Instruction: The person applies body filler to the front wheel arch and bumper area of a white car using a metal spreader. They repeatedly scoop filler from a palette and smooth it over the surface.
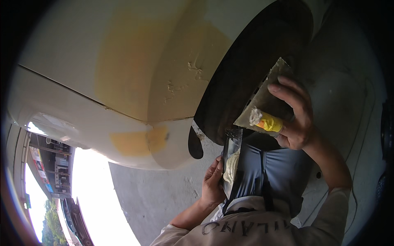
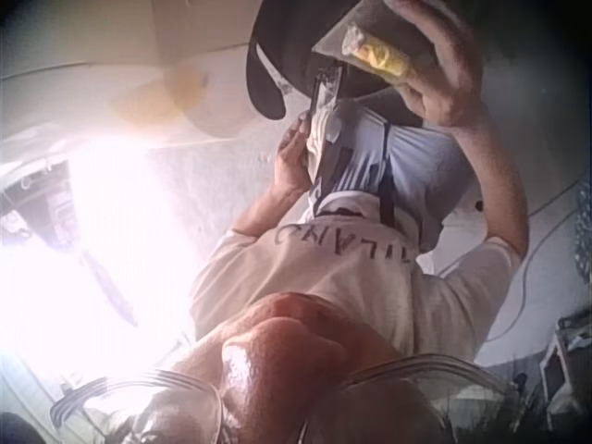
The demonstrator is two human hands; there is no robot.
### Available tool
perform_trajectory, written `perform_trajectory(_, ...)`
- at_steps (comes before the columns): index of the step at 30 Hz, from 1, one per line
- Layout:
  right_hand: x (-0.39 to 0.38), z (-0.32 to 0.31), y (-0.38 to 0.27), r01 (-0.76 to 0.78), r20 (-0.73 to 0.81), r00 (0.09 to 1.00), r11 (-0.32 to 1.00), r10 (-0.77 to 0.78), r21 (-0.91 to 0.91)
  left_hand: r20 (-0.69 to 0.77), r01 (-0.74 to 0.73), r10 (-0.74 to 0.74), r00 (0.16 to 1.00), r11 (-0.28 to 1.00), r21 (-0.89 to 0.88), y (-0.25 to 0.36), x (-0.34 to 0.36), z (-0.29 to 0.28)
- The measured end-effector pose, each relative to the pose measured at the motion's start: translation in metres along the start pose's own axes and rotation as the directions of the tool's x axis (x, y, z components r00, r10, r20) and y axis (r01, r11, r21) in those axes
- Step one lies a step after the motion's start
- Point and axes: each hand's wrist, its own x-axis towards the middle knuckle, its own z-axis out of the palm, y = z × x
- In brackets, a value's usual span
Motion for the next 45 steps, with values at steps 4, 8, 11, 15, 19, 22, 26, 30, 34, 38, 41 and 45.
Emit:
perform_trajectory(4,0.055,0.032,0.009,0.242,-0.094,0.966,0.970,-0.242,-0.011,-0.134,0.010,-0.014,0.991,1.000,-0.027,-0.008,-0.002,-0.004)
perform_trajectory(8,0.086,0.056,0.012,0.318,-0.185,0.931,0.948,-0.315,-0.013,-0.065,-0.035,0.035,0.997,0.999,0.000,-0.009,-0.004,-0.011)
perform_trajectory(11,0.096,0.060,0.015,0.336,-0.237,0.914,0.942,-0.328,-0.008,-0.102,-0.024,0.022,0.995,1.000,-0.015,-0.011,-0.004,-0.012)
perform_trajectory(15,0.096,0.058,0.023,0.318,-0.200,0.927,0.948,-0.316,-0.023,-0.092,0.009,-0.011,0.996,1.000,-0.020,-0.012,-0.004,-0.009)
perform_trajectory(19,0.086,0.057,0.038,0.370,-0.168,0.913,0.928,-0.372,-0.046,-0.121,0.055,-0.061,0.991,0.997,-0.054,-0.006,-0.001,-0.006)
perform_trajectory(22,0.075,0.054,0.048,0.368,-0.116,0.920,0.927,-0.373,-0.064,-0.109,0.028,-0.028,0.994,1.000,0.005,-0.003,0.002,-0.004)
perform_trajectory(26,0.058,0.037,0.038,0.307,-0.070,0.948,0.950,-0.310,-0.051,-0.130,0.028,-0.026,0.991,1.000,0.014,-0.003,0.003,-0.003)
perform_trajectory(30,0.026,0.013,-0.016,0.050,0.009,0.998,0.965,-0.055,0.257,0.012,-0.011,0.011,1.000,1.000,0.004,-0.005,0.006,0.000)
perform_trajectory(34,-0.024,0.000,-0.078,-0.120,0.262,0.963,0.781,-0.058,0.613,0.192,-0.021,0.037,0.981,0.996,-0.086,-0.004,0.015,0.008)
perform_trajectory(38,-0.065,-0.002,-0.078,-0.170,0.248,0.967,0.884,0.064,0.436,0.020,-0.034,0.036,0.999,0.996,-0.086,-0.002,0.008,0.017)
perform_trajectory(41,-0.064,-0.006,-0.042,-0.224,0.381,0.911,0.965,0.157,0.139,0.010,-0.118,0.120,0.993,0.989,-0.093,0.004,0.000,0.017)
perform_trajectory(45,-0.013,-0.011,0.007,-0.043,0.030,0.999,0.994,0.040,0.098,0.030,-0.090,0.090,0.996,0.996,0.010,0.003,0.000,0.013)
